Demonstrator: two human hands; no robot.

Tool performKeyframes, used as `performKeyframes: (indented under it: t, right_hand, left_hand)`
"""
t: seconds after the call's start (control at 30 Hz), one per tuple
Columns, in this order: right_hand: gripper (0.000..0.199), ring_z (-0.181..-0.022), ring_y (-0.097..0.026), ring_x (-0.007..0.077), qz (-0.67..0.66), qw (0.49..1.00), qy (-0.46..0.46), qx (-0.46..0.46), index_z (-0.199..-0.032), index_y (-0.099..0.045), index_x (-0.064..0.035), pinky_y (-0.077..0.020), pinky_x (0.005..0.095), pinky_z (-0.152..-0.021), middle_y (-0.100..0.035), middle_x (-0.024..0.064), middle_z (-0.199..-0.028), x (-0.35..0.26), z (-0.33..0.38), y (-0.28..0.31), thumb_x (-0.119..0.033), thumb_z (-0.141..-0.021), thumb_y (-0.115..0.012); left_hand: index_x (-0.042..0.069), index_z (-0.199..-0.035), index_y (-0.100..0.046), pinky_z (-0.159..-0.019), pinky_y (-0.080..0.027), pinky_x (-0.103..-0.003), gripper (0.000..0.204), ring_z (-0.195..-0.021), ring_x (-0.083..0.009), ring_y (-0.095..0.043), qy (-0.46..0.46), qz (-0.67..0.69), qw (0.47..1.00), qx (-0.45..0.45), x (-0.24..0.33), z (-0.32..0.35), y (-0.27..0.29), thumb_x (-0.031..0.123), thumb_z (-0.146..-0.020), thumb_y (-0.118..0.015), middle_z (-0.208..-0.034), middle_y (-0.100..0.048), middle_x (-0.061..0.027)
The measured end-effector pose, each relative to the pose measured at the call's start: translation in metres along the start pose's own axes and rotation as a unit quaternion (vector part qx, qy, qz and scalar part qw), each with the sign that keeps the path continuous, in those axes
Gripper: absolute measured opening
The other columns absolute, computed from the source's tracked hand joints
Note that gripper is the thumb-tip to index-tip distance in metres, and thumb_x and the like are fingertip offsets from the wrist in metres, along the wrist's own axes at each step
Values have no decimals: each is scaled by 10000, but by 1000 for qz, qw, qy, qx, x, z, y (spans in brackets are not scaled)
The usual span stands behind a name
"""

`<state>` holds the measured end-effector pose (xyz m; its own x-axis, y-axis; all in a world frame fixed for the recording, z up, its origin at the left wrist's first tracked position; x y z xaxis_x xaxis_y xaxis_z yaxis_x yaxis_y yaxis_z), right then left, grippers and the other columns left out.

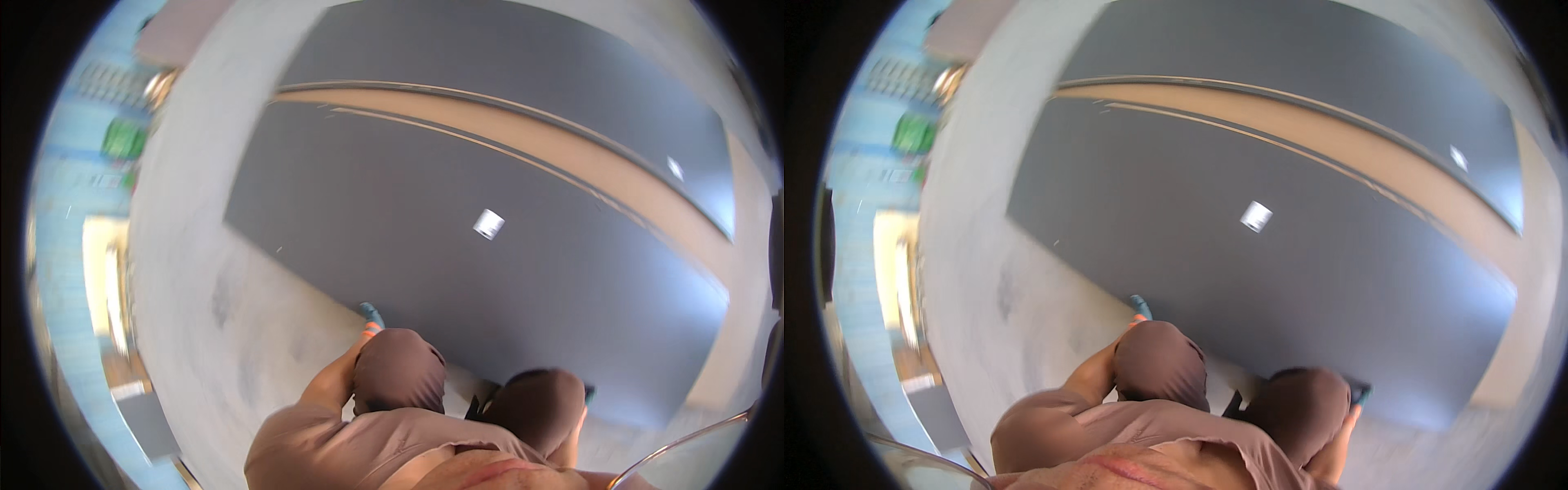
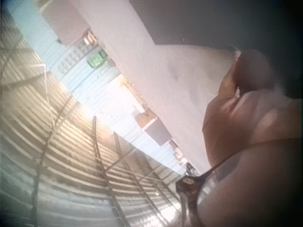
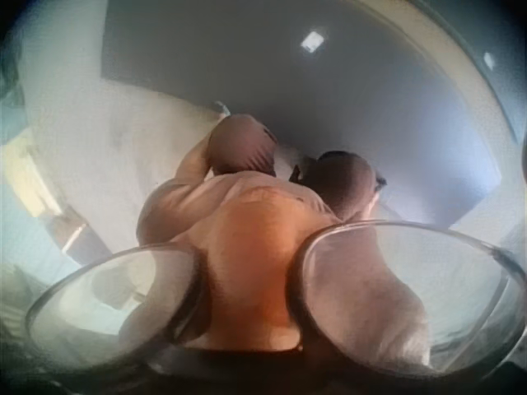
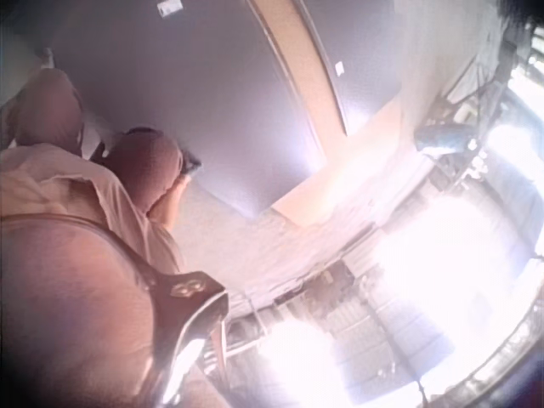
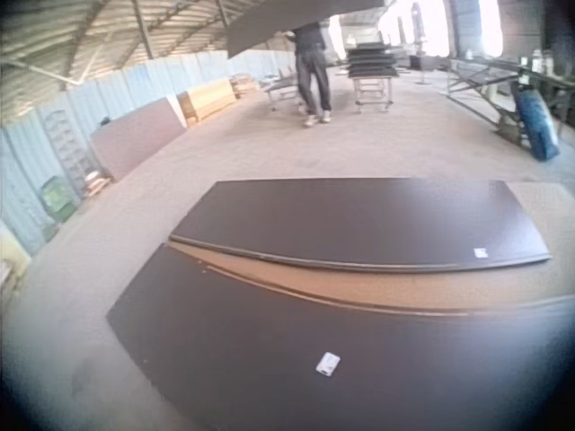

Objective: The person cleans a large dark gray panel using a cloth and a liquid from a plastic bottle. They wipe the surface, then lift and reposition the panel on the floor. Another person assists by moving a second panel nearby.

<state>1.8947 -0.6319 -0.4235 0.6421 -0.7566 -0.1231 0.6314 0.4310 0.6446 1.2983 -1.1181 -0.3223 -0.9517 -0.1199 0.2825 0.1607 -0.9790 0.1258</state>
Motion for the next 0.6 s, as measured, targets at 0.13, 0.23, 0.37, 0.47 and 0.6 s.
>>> performKeyframes:
  t: [0.13,0.23,0.37,0.47,0.6]
  right_hand:
    - [612,-1099,-612,294,-294,944,-56,-135,-1251,-627,-27,-473,436,-1006,-660,104,-1233,-10,-1,-53,-551,-936,-613]
    - [599,-1041,-638,282,-383,912,-52,-139,-1204,-659,-20,-495,435,-976,-688,91,-1178,-18,-5,-64,-551,-929,-624]
    - [606,-980,-663,287,-497,861,-103,-28,-1153,-679,-19,-522,431,-934,-713,125,-1110,-40,28,-78,-561,-883,-698]
    - [626,-986,-663,291,-439,891,-111,33,-1149,-672,-28,-533,458,-913,-713,132,-1105,-36,26,-56,-577,-854,-732]
    - [563,-952,-660,294,-432,895,-107,9,-1119,-686,-25,-540,424,-887,-715,134,-1088,-64,41,-66,-528,-869,-737]
  left_hand:
    - [220,-1536,-379,-952,-489,-463,846,-1121,-288,-563,21,-47,999,-8,-13,-4,27,759,-890,-470,-1411,-492,-144]
    - [225,-1538,-373,-931,-500,-457,843,-1091,-285,-575,38,-85,996,16,-13,-7,28,749,-888,-490,-1396,-498,-152]
    - [232,-1542,-365,-902,-514,-449,841,-1051,-282,-591,38,-135,989,38,-9,-22,30,735,-886,-516,-1376,-506,-163]
    - [237,-1544,-358,-881,-525,-443,840,-1021,-280,-603,54,-172,983,33,-12,-34,16,725,-884,-536,-1361,-512,-171]
    - [244,-1548,-350,-853,-539,-434,841,-982,-277,-619,50,-185,980,48,-13,-38,25,712,-882,-563,-1341,-520,-181]
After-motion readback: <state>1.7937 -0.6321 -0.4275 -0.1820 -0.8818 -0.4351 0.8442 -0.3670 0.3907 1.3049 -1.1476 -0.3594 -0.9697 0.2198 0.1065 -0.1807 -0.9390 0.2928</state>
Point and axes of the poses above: each hand's wrist, its own z-axis away from the middle knuckle, its own y-axis out of the back of the hand, x = y × z, the point moved 7 cm from there along -z, towards the middle knuckle
